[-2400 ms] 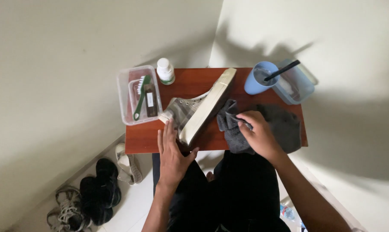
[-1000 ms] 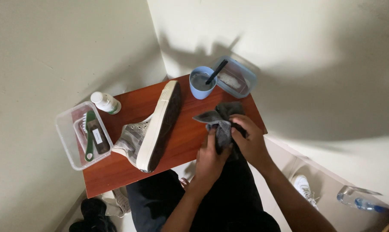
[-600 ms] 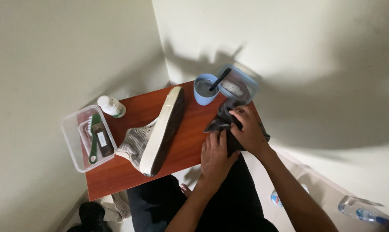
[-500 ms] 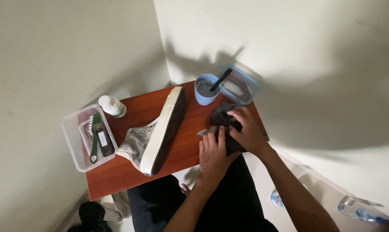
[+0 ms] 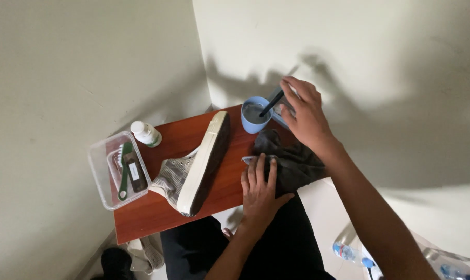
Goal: The person scrubs a high-top sneaker with a brush and cleaning solution, repeatedly dipping the brush into a cup of water and wiping the shoe with a cloth. The person focuses on the toe cap and side panels, alternating between scrubbing and wiping motions.
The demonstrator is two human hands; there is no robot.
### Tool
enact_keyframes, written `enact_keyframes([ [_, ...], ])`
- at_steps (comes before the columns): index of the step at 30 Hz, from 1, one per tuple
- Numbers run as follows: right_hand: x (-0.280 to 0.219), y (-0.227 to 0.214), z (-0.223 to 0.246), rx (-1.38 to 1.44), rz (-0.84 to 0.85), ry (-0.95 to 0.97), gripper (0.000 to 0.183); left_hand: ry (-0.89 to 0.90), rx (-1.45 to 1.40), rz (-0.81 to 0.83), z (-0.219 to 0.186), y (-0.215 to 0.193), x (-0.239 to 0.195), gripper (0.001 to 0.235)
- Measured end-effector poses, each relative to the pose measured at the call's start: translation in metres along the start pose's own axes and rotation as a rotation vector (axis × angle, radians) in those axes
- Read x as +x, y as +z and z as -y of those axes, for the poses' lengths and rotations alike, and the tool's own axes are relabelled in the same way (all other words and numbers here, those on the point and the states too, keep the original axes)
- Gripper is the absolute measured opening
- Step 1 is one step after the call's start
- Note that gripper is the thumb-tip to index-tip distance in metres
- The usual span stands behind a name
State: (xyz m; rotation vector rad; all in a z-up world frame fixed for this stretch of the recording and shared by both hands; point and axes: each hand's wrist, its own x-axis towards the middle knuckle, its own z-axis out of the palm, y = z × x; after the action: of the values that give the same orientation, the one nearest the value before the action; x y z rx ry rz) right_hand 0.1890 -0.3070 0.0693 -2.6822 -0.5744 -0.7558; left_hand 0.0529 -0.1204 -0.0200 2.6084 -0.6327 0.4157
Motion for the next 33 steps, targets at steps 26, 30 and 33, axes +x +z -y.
enact_keyframes([
  [26, -0.075, -0.012, -0.006, -0.081, 0.195, 0.405, 0.037, 0.081, -0.358, -0.108, 0.004, -0.042, 0.066, 0.07],
  [30, -0.082, -0.006, -0.004, 0.313, 0.241, 0.737, 0.046, 0.125, -0.319, -0.12, 0.0, -0.025, 0.067, 0.067],
  [33, -0.081, -0.017, -0.003, 0.472, 0.223, 0.805, 0.044, 0.154, -0.296, -0.125, -0.001, -0.014, 0.065, 0.061],
])
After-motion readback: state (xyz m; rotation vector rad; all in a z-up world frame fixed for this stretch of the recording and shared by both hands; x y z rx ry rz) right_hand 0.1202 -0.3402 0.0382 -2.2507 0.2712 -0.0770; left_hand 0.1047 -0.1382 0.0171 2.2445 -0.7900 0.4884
